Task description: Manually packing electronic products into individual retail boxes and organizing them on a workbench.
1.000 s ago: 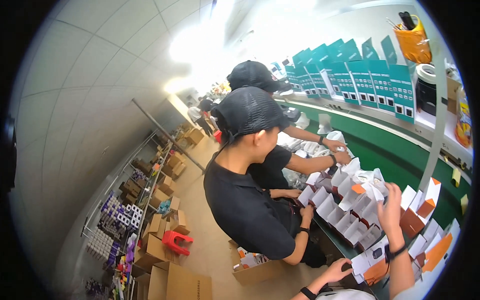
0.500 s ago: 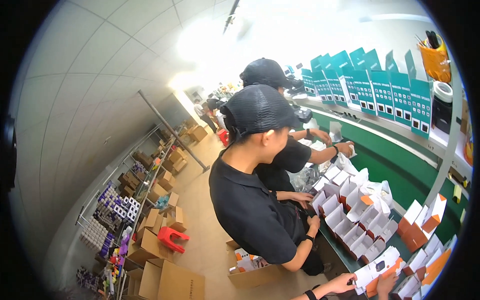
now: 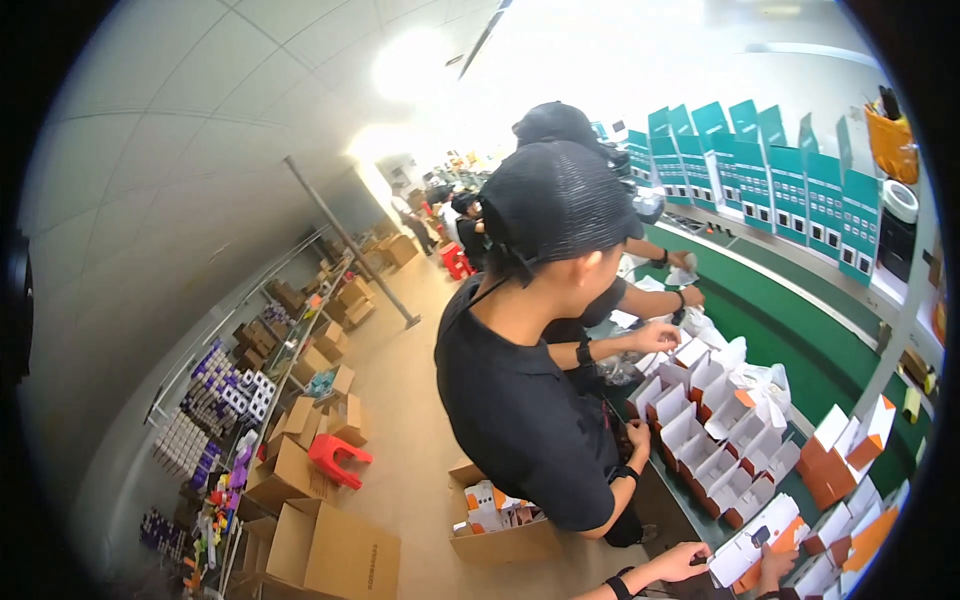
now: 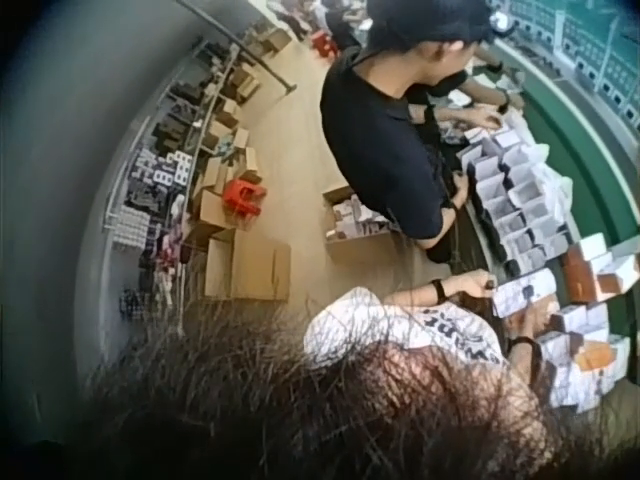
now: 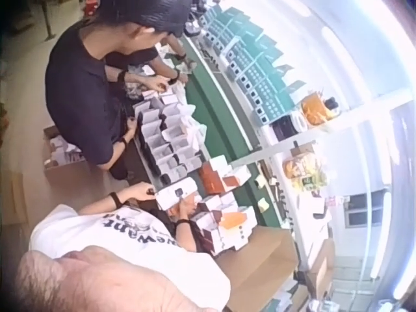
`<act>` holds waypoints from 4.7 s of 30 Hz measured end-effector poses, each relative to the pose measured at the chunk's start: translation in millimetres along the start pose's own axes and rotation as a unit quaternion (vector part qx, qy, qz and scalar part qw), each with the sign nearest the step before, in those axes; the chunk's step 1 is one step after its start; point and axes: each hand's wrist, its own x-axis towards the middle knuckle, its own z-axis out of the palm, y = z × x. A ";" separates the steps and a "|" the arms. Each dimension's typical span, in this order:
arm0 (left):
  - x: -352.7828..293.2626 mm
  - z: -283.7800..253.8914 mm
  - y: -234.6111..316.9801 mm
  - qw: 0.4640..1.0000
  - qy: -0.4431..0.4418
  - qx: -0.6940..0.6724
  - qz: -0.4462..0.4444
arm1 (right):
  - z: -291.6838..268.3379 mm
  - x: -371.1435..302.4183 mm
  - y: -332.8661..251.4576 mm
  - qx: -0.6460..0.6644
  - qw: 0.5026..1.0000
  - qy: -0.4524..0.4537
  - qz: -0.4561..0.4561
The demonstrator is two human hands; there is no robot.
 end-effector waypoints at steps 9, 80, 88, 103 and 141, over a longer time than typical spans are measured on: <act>-13.8 23.1 9.0 0.998 -0.055 0.005 -0.004 | -15.2 4.6 67.1 0.154 0.987 0.033 0.008; -19.4 -60.2 208.1 0.925 0.303 -0.150 0.175 | -167.4 -209.5 -234.1 0.332 0.839 -0.139 -0.408; -17.4 -64.0 213.2 0.922 0.299 -0.149 0.197 | -164.5 -208.8 -234.7 0.295 0.816 -0.087 -0.490; -17.0 -67.2 219.8 0.911 0.240 -0.194 0.273 | -166.0 -205.7 -228.5 0.372 0.811 -0.156 -0.423; -0.4 -73.7 200.6 0.902 0.227 -0.022 0.366 | -156.6 -186.1 -235.2 0.394 0.777 -0.067 -0.485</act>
